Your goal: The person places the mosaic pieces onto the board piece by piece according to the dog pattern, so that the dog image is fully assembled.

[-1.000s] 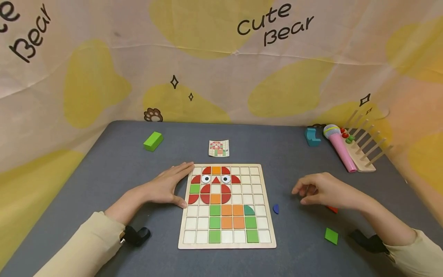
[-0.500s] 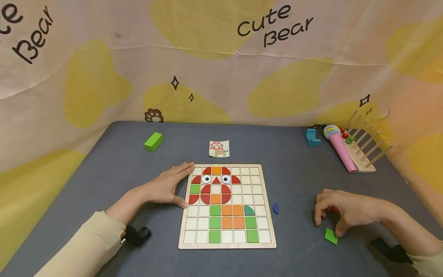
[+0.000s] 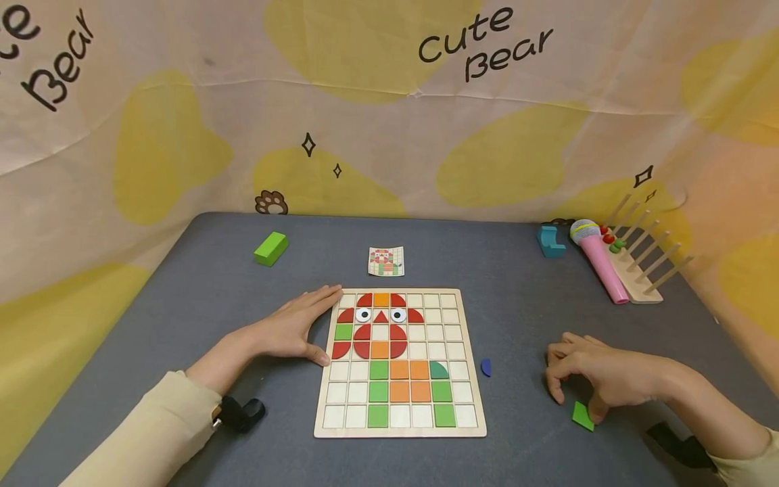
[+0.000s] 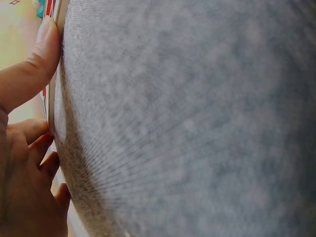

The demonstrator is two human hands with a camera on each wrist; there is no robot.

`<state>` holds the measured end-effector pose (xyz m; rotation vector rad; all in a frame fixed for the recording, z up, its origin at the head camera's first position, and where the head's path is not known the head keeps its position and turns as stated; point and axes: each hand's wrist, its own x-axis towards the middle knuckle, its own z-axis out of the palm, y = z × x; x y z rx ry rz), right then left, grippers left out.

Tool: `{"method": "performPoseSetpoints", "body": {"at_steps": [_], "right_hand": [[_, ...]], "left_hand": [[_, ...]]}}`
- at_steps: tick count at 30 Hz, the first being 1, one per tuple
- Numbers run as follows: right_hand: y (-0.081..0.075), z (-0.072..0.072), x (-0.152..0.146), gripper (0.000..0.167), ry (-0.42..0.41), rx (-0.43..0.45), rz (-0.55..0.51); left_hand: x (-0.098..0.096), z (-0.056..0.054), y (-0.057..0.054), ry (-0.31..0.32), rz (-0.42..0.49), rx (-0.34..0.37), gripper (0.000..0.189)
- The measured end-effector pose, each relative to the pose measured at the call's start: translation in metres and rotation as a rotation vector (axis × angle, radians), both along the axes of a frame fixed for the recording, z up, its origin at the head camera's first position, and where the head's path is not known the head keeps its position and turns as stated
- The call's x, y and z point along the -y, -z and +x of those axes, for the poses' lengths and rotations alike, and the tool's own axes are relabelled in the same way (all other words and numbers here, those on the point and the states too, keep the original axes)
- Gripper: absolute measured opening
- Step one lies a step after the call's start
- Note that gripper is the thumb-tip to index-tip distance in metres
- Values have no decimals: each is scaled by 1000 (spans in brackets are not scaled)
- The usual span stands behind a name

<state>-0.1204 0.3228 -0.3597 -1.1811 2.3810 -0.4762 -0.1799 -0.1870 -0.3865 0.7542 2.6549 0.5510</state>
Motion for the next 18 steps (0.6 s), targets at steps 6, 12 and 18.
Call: {"method": "performPoseSetpoints", "body": {"at_steps": [6, 12, 18], "right_hand": [[4, -3, -4, 35, -44, -40, -64], [4, -3, -3, 33, -50, -43, -76], [2, -4, 0, 29, -59, -46, -53]], "left_hand": [[0, 0, -1, -3, -1, 3, 115], [0, -1, 0, 6, 2, -3, 115], [0, 0, 1, 4, 3, -3, 115]]}}
